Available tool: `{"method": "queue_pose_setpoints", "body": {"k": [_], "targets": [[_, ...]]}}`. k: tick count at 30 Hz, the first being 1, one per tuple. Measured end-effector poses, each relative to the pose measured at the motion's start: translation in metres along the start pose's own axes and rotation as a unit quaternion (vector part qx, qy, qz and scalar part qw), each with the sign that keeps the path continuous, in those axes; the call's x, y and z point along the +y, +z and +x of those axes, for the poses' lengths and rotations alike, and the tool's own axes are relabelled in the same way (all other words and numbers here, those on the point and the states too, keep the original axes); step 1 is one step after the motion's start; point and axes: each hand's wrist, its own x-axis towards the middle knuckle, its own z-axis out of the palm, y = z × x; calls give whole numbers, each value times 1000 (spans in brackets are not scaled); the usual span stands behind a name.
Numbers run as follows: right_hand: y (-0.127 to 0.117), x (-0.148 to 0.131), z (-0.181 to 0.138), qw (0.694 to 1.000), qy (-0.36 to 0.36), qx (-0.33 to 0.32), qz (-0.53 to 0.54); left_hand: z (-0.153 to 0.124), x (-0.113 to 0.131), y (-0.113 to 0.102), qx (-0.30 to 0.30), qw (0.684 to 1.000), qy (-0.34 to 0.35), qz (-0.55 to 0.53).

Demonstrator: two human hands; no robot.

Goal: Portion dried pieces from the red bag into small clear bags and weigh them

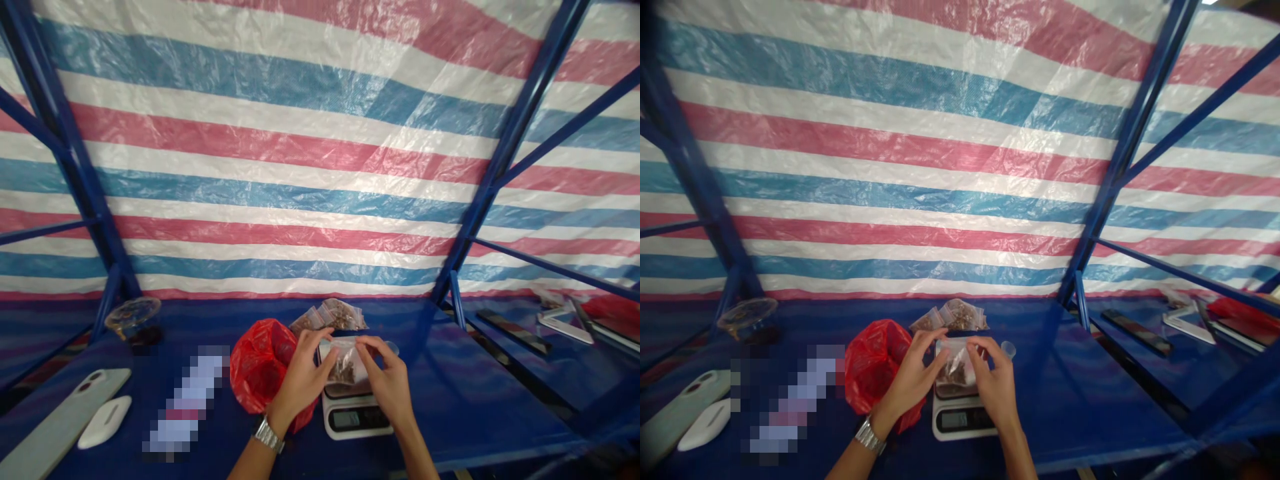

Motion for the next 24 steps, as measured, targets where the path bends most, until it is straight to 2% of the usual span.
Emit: {"method": "queue_pose_setpoints", "body": {"k": [6,10,16,20,24], "targets": [[19,-22,2,999,21,15,34,6,-3,2,27,994,-50,-93],[24,-27,2,999,-8,32,23,6,-1,2,36,990,-55,-123],[27,-30,2,1000,-21,20,5,5,4,1,6,980,-64,-188],[31,-29,1,1000,-29,4,1,5,5,1,10,981,-63,-184],[34,-29,2,999,-41,31,-4,5,3,2,31,980,-64,-187]]}}
